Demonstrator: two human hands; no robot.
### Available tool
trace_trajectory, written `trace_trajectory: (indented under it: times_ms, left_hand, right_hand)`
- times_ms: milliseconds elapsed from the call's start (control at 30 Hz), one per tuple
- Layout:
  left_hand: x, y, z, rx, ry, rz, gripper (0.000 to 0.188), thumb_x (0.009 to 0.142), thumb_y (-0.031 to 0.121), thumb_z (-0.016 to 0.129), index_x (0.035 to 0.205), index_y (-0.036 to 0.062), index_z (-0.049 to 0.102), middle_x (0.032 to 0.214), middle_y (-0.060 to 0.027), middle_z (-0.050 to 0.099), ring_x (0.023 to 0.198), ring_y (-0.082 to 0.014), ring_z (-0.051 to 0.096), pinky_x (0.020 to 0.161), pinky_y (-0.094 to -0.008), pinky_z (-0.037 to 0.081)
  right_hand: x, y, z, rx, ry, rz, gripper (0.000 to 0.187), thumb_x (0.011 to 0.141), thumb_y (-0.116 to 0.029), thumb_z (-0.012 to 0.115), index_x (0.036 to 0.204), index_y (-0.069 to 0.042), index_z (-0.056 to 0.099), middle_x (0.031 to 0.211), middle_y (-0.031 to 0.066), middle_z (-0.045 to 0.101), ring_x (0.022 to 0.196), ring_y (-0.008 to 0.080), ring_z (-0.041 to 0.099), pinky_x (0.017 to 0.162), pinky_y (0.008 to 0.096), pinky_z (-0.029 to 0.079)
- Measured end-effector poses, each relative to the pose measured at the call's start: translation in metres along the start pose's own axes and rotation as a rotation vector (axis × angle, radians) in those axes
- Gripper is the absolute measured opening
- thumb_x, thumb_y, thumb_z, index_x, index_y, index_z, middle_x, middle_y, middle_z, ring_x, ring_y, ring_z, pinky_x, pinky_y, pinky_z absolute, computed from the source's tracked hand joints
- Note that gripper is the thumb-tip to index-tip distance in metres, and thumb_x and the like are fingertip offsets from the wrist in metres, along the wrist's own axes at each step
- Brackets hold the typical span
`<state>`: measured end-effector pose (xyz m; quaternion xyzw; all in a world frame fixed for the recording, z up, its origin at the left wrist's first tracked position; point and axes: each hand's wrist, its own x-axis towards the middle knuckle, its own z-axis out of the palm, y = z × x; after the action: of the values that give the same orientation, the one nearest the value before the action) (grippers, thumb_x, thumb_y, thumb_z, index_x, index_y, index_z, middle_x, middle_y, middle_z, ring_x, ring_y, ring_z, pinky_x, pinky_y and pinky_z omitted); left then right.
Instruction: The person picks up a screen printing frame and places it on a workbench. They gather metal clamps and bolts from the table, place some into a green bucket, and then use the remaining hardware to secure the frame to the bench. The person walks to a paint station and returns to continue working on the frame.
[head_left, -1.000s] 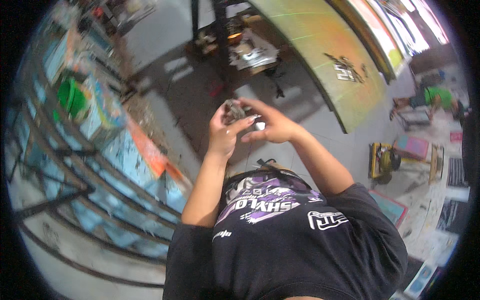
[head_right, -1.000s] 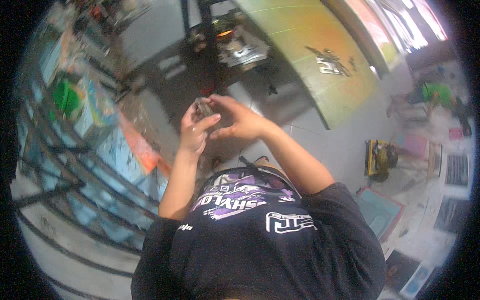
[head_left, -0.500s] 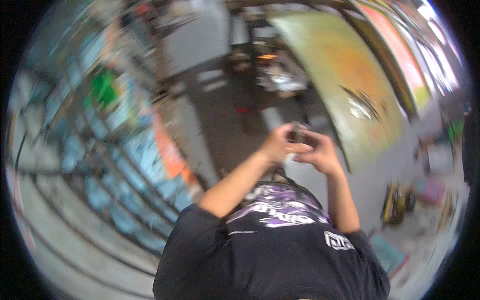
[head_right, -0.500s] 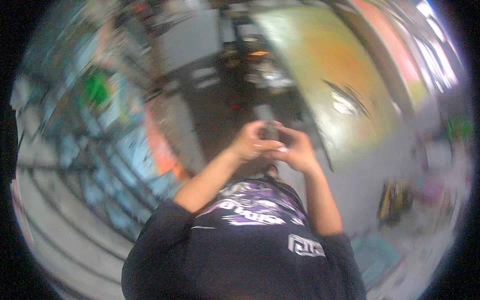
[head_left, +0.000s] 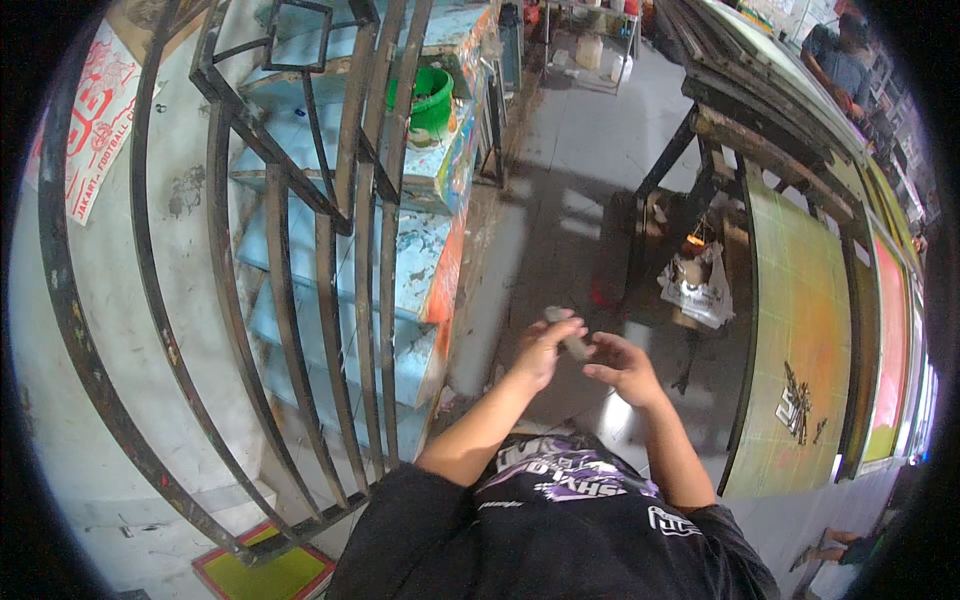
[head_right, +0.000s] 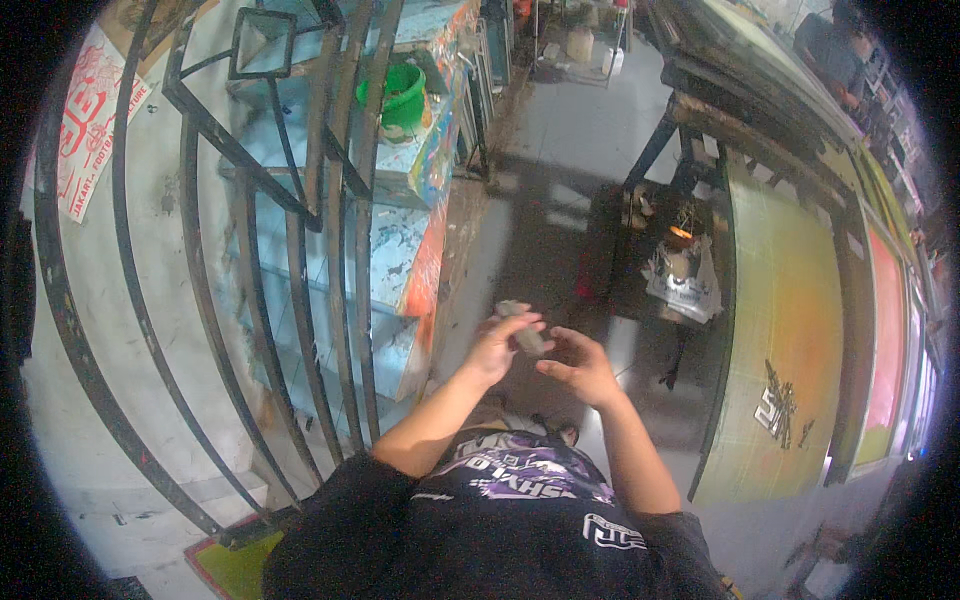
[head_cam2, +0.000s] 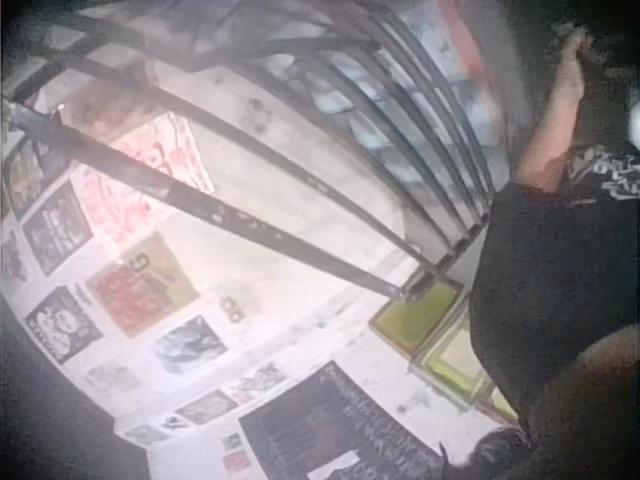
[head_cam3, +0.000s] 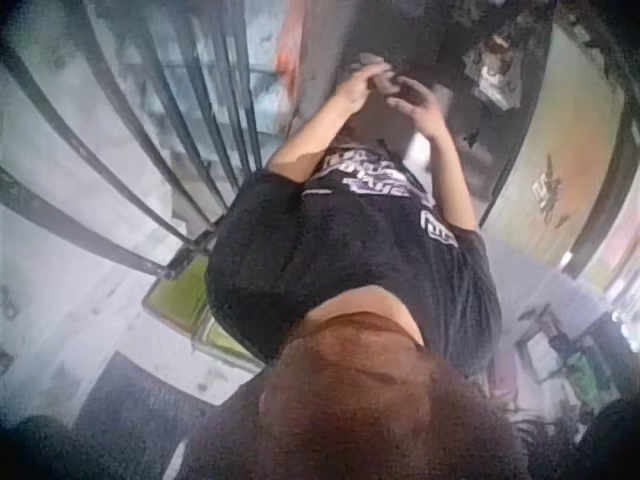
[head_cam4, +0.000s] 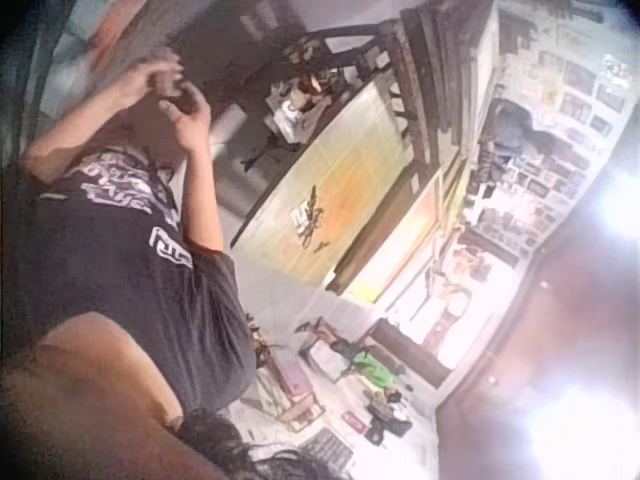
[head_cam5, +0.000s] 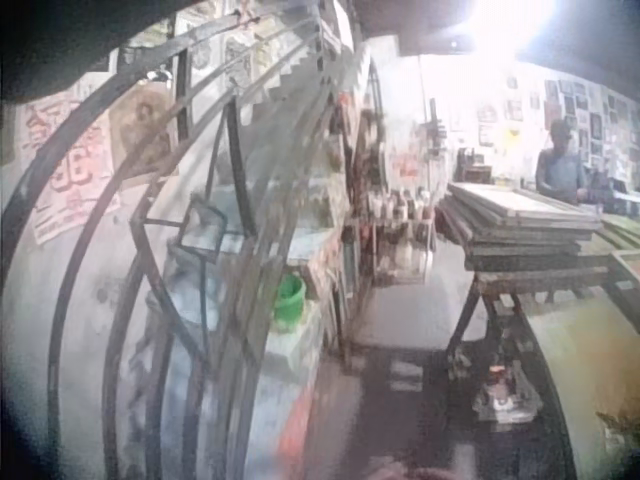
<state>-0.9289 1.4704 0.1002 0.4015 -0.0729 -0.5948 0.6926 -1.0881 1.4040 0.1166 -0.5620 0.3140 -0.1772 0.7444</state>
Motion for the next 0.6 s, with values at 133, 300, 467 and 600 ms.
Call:
trace_trajectory:
  times_ms: [133, 300, 467, 600]
  left_hand:
    - [-0.004, 0.04, -0.069, -0.184, 0.236, 0.043, 0.03, 0.078, 0.023, 0.064, 0.101, 0.0071, 0.053, 0.1, -0.0102, 0.057, 0.094, -0.0247, 0.058, 0.084, -0.0384, 0.045]
    - [-0.002, 0.091, -0.137, -0.302, 0.482, 0.098, 0.049, 0.072, 0.033, 0.07, 0.104, 0.0025, 0.049, 0.103, -0.0111, 0.051, 0.096, -0.0242, 0.054, 0.085, -0.0384, 0.044]
    - [0.026, 0.123, -0.163, -0.334, 0.585, 0.108, 0.053, 0.074, 0.038, 0.067, 0.106, 0.0011, 0.047, 0.103, -0.0117, 0.052, 0.096, -0.0263, 0.054, 0.087, -0.0407, 0.041]
    - [0.076, 0.154, -0.158, -0.262, 0.458, 0.136, 0.044, 0.077, 0.031, 0.063, 0.106, 0.0007, 0.049, 0.103, -0.0134, 0.055, 0.094, -0.0278, 0.056, 0.085, -0.0411, 0.043]
  right_hand:
    - [0.057, -0.003, 0.033, -0.158, -0.045, 0.056, 0.06, 0.074, -0.012, 0.07, 0.123, 0.007, 0.04, 0.105, 0.0113, 0.057, 0.098, 0.0186, 0.055, 0.081, 0.0291, 0.046]
    - [0.146, 0.018, 0.068, -0.31, -0.068, 0.026, 0.059, 0.075, -0.02, 0.069, 0.123, 0.004, 0.043, 0.111, 0.0149, 0.057, 0.101, 0.0206, 0.055, 0.086, 0.0301, 0.044]
    - [0.219, -0.002, 0.084, -0.336, -0.169, 0.011, 0.054, 0.078, -0.015, 0.066, 0.121, 0.008, 0.043, 0.109, 0.0154, 0.057, 0.101, 0.0201, 0.054, 0.087, 0.0302, 0.043]
    - [0.309, -0.048, 0.07, -0.512, -0.024, -0.147, 0.048, 0.08, -0.012, 0.064, 0.12, 0.005, 0.045, 0.103, 0.0119, 0.059, 0.096, 0.0191, 0.055, 0.086, 0.0303, 0.043]
